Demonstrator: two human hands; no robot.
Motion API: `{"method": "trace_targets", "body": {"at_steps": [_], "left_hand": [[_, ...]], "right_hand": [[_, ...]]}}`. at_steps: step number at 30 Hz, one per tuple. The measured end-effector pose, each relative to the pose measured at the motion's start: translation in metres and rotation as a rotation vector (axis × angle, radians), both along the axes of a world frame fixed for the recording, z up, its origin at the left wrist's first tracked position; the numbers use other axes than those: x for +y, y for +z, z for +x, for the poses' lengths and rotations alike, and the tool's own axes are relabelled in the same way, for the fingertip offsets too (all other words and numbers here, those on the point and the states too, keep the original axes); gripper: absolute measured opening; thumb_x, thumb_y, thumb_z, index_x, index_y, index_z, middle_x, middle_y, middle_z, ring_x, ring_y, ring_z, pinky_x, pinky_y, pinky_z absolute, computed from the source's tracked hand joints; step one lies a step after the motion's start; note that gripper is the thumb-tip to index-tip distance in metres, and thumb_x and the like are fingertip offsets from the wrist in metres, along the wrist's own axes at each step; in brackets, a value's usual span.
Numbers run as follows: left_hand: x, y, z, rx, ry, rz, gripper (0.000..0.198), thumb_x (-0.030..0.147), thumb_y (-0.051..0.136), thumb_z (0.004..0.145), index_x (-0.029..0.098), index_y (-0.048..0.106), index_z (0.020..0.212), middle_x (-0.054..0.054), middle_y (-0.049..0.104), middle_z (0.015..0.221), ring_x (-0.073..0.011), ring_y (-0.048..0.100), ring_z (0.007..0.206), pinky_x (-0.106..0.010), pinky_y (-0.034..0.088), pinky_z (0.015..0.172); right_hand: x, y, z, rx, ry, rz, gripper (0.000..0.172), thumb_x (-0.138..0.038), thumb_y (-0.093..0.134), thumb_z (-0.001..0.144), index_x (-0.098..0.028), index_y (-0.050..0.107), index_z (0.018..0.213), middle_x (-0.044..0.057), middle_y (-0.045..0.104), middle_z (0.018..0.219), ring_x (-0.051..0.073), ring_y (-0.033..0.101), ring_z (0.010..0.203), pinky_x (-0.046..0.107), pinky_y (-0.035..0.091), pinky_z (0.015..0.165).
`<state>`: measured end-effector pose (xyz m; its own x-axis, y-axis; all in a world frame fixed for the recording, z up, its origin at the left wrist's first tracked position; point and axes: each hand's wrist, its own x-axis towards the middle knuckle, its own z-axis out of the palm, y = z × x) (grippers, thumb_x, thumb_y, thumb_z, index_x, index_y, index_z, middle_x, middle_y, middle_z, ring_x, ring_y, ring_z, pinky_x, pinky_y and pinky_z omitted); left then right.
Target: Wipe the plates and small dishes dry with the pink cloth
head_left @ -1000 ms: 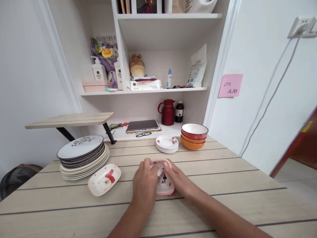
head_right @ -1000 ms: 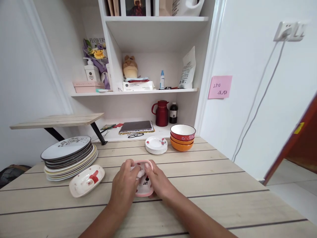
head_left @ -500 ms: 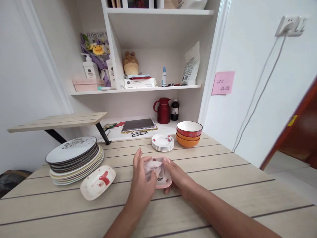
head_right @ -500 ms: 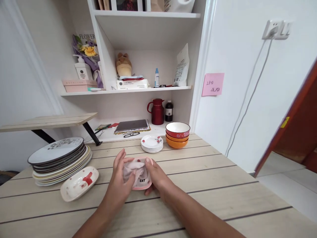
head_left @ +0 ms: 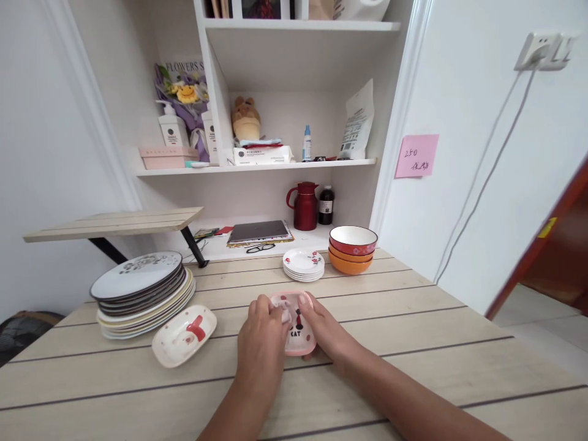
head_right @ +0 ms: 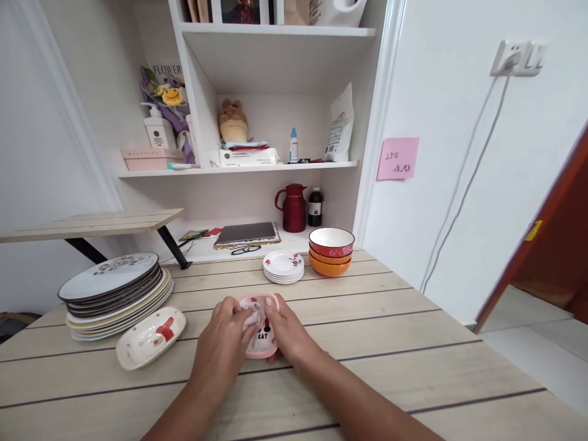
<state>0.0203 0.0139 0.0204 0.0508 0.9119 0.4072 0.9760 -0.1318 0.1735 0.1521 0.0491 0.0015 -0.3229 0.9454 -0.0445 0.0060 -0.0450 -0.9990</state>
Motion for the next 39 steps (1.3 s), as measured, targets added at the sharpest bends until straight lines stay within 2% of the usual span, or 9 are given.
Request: {"method": "trace_targets", "body": {"at_steps": [5,10,16,22,25,27,29,34,39], "left_hand": [[0.0,-0.003,0.003,-0.055,-0.048,-0.001,0.022,0.014,0.045,0.085,0.021,0.066,0.087,-0.006,0.055,0.095,-0.0215,0.052,0.091,-0.03,0.044,0.067],[0.002,-0.007,0.004,-0.064,-0.286,0.048,0.027,0.014,0.042,0.087,0.024,0.067,0.084,-0.006,0.059,0.096,-0.0205,0.05,0.089,-0.031,0.044,0.071],[0.005,0.001,-0.001,0.051,-0.499,-0.027,0.023,0.013,0.048,0.084,0.024,0.069,0.086,-0.003,0.061,0.095,-0.0188,0.046,0.085,-0.032,0.041,0.074],[0.004,0.009,-0.006,0.188,-0.384,-0.053,0.018,0.019,0.057,0.083,0.03,0.071,0.083,-0.002,0.062,0.091,-0.0221,0.047,0.09,-0.035,0.037,0.074],[0.004,0.008,-0.011,0.247,-0.298,0.009,0.018,0.017,0.055,0.085,0.029,0.069,0.087,-0.002,0.062,0.093,-0.0224,0.047,0.089,-0.037,0.036,0.073],[0.005,0.007,-0.014,0.277,-0.258,0.073,0.018,0.016,0.054,0.085,0.027,0.066,0.091,-0.002,0.061,0.097,-0.0221,0.047,0.089,-0.037,0.037,0.074],[0.005,0.007,-0.017,0.295,-0.245,0.132,0.018,0.015,0.055,0.085,0.026,0.064,0.097,-0.002,0.06,0.101,-0.0221,0.047,0.091,-0.037,0.038,0.076],[0.003,0.007,-0.01,0.324,-0.145,0.17,0.018,0.013,0.053,0.085,0.023,0.064,0.096,-0.004,0.06,0.1,-0.0226,0.05,0.09,-0.038,0.041,0.075],[0.001,0.004,0.004,0.281,-0.054,0.049,0.024,0.009,0.044,0.087,0.018,0.067,0.088,-0.007,0.062,0.094,-0.0241,0.054,0.088,-0.035,0.043,0.065]], "right_hand": [[-0.004,0.003,0.002,0.007,0.062,0.078,0.05,-0.066,0.037,0.087,-0.025,0.054,0.11,0.003,0.058,0.086,0.016,0.059,0.069,0.022,0.047,0.046],[-0.004,0.009,0.004,0.054,0.112,0.173,0.046,-0.062,0.04,0.088,-0.021,0.056,0.1,0.003,0.059,0.089,0.016,0.058,0.08,0.022,0.048,0.055],[0.004,0.002,0.003,0.135,0.065,-0.049,0.048,-0.065,0.042,0.085,-0.021,0.056,0.1,0.0,0.056,0.072,0.015,0.058,0.056,0.024,0.045,0.04],[0.006,0.003,0.006,0.081,0.109,-0.053,0.049,-0.063,0.042,0.085,-0.023,0.055,0.111,0.004,0.063,0.08,0.017,0.06,0.056,0.025,0.045,0.041],[0.006,0.005,0.008,0.049,0.11,0.081,0.045,-0.059,0.047,0.086,-0.021,0.057,0.108,0.005,0.065,0.089,0.019,0.062,0.072,0.032,0.051,0.06],[0.006,0.006,0.009,0.051,0.128,0.163,0.042,-0.056,0.048,0.087,-0.02,0.058,0.108,0.005,0.065,0.096,0.021,0.061,0.089,0.036,0.05,0.078],[0.007,0.008,0.01,0.047,0.166,0.206,0.042,-0.054,0.047,0.088,-0.019,0.058,0.109,0.006,0.065,0.103,0.023,0.059,0.098,0.037,0.046,0.087],[0.004,0.009,0.009,0.048,0.202,0.267,0.043,-0.054,0.045,0.089,-0.019,0.058,0.112,0.007,0.064,0.109,0.023,0.057,0.101,0.036,0.044,0.088],[0.002,0.004,0.003,0.066,0.038,0.273,0.044,-0.055,0.047,0.086,-0.017,0.061,0.105,0.008,0.066,0.103,0.022,0.06,0.089,0.034,0.047,0.079]]}}
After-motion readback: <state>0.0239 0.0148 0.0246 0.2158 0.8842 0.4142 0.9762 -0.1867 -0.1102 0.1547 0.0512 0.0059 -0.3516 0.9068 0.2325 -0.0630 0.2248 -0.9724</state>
